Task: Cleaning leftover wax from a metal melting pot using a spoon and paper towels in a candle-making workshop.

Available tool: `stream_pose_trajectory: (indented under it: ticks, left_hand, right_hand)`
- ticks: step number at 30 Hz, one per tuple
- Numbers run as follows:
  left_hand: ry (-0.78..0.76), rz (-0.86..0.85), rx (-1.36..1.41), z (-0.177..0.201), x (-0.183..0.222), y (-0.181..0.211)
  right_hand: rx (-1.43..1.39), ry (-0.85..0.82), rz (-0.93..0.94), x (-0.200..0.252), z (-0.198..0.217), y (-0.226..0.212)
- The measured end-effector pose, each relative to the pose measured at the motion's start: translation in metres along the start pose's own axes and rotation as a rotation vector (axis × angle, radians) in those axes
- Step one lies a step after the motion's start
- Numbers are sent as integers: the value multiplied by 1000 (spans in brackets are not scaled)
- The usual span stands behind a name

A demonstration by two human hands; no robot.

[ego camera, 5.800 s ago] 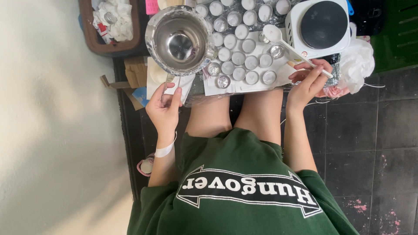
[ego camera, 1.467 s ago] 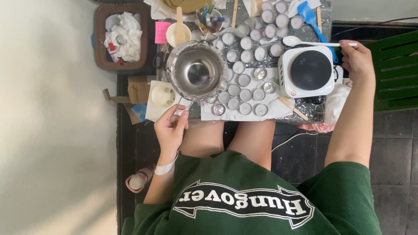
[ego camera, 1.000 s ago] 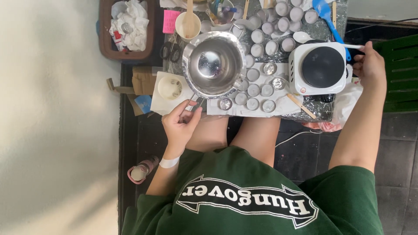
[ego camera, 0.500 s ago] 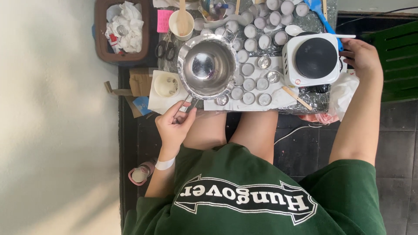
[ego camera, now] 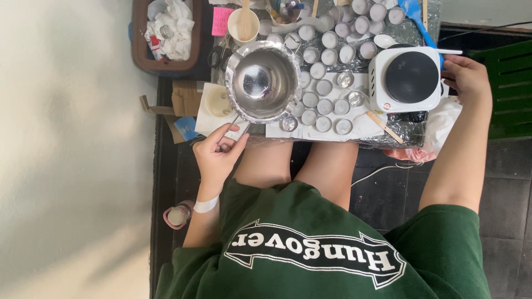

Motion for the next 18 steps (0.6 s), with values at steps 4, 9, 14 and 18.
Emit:
stream_pose_trajectory:
  ticks: [4, 9, 14, 18]
  left_hand:
    - [-21, 46, 13, 1, 0, 0]
    - [-47, 62, 9, 0, 0, -1]
    - [-46, 47, -31, 0, -2, -4]
    - [-51, 86, -19, 1, -4, -8]
  right_hand:
    - [44, 46, 0, -2, 1, -3]
    - [52, 43, 31, -3, 8, 7]
    - [33, 57, 106, 14, 18, 12]
    - [-24, 145, 221, 29, 36, 30]
Point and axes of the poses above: each hand's wrist, its own x-axis away from the middle knuckle, its own z-axis out of the back of the hand, y = z × x, the point moved 2 cm from there along -x, towards the middle knuckle, and after that the axes turned 1 degree about -x, right-handed, at the moved point
